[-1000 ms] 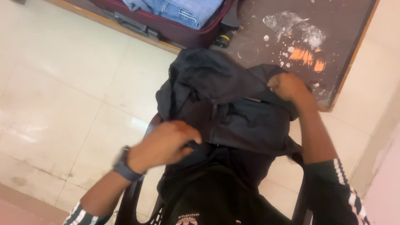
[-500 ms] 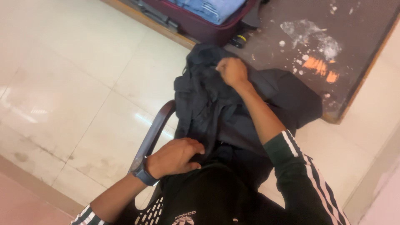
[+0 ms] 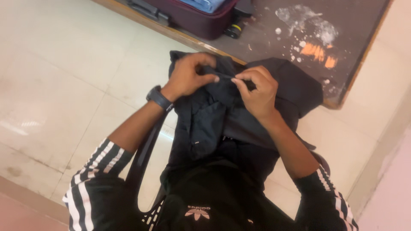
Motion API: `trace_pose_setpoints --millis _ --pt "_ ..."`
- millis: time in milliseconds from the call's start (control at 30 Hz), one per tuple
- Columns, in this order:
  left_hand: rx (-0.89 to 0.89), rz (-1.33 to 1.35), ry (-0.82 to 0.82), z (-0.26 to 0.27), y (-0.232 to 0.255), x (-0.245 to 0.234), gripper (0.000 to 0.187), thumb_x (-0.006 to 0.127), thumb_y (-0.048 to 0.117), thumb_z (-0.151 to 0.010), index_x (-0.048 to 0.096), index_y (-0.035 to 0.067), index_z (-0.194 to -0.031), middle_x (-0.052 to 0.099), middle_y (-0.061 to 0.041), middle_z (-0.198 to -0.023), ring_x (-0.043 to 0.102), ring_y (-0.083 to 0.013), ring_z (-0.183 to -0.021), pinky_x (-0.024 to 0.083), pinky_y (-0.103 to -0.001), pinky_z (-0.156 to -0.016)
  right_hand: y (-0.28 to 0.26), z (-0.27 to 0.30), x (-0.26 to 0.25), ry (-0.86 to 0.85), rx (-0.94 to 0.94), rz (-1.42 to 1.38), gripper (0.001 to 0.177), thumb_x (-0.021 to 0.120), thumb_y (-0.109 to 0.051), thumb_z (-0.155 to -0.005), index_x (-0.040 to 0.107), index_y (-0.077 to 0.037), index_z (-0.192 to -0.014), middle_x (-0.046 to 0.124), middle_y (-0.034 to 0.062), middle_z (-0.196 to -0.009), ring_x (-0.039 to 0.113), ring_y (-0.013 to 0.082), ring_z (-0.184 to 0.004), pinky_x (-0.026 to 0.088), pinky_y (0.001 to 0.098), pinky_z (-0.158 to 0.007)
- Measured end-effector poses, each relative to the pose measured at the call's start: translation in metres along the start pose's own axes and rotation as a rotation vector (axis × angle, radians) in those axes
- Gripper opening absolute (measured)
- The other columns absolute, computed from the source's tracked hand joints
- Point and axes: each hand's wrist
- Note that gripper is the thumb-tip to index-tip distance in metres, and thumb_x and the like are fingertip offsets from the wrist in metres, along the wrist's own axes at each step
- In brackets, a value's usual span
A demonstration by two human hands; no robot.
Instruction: The person folds black trousers and places them into a suitcase already containing denim garments before closing and zipping the suitcase.
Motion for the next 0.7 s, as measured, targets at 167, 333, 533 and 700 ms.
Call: trace_pose_setpoints --millis 167,333,533,700 --pt "0.624 -0.396 0.205 0.001 0.034 -0.036 0.032 0.089 0.016 -0.079 0.061 0.010 -0.093 0.069 -0.009 -0.102 0.065 -0.0322 -0.101 0.045 -0.045 -0.090 0.009 0.014 -0.016 -0.175 0.158 -0.088 0.017 0.084 -0.002 -0.085 0.072 -0.002 -0.098 0.070 0.0091 -0.095 0.071 0.0193 -0.081 0.057 0.0303 -0.073" --pt "0.509 -0.422 0.088 0.036 0.043 -0.049 0.032 0.089 0.018 -0.082 0.059 0.009 -0.090 0.062 -0.008 -0.078 0.062 -0.0335 -0.076 0.048 -0.045 -0.081 -0.019 0.062 -0.010 -0.545 -0.216 -0.075 0.017 0.084 -0.008 -0.078 0.071 -0.008 -0.090 0.070 0.0068 -0.097 0.067 0.0266 -0.092 0.056 0.0381 -0.080" --pt "0.490 -0.418 0.206 0.052 0.041 -0.042 0.034 0.090 0.017 -0.081 0.059 0.007 -0.092 0.062 -0.010 -0.082 0.062 -0.0323 -0.077 0.049 -0.042 -0.067 -0.037 0.096 0.008 -0.716 -0.408 0.018 0.035 0.082 -0.012 -0.066 0.073 -0.006 -0.100 0.070 0.0140 -0.108 0.058 0.0320 -0.115 0.048 0.0453 -0.094" --pt "0.427 -0.119 0.186 0.039 0.043 -0.037 0.036 0.086 0.013 -0.090 0.051 0.003 -0.094 0.076 -0.010 -0.105 0.074 -0.0285 -0.094 0.057 -0.033 -0.076 -0.020 0.090 0.021 -0.585 -0.415 -0.053 0.034 0.079 -0.008 -0.076 0.069 -0.011 -0.108 0.073 0.0063 -0.113 0.062 0.0271 -0.118 0.048 0.0451 -0.102"
Point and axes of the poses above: each hand's wrist, its own z-axis away from the middle knuckle, its own x-axis out of the palm, y = z × x
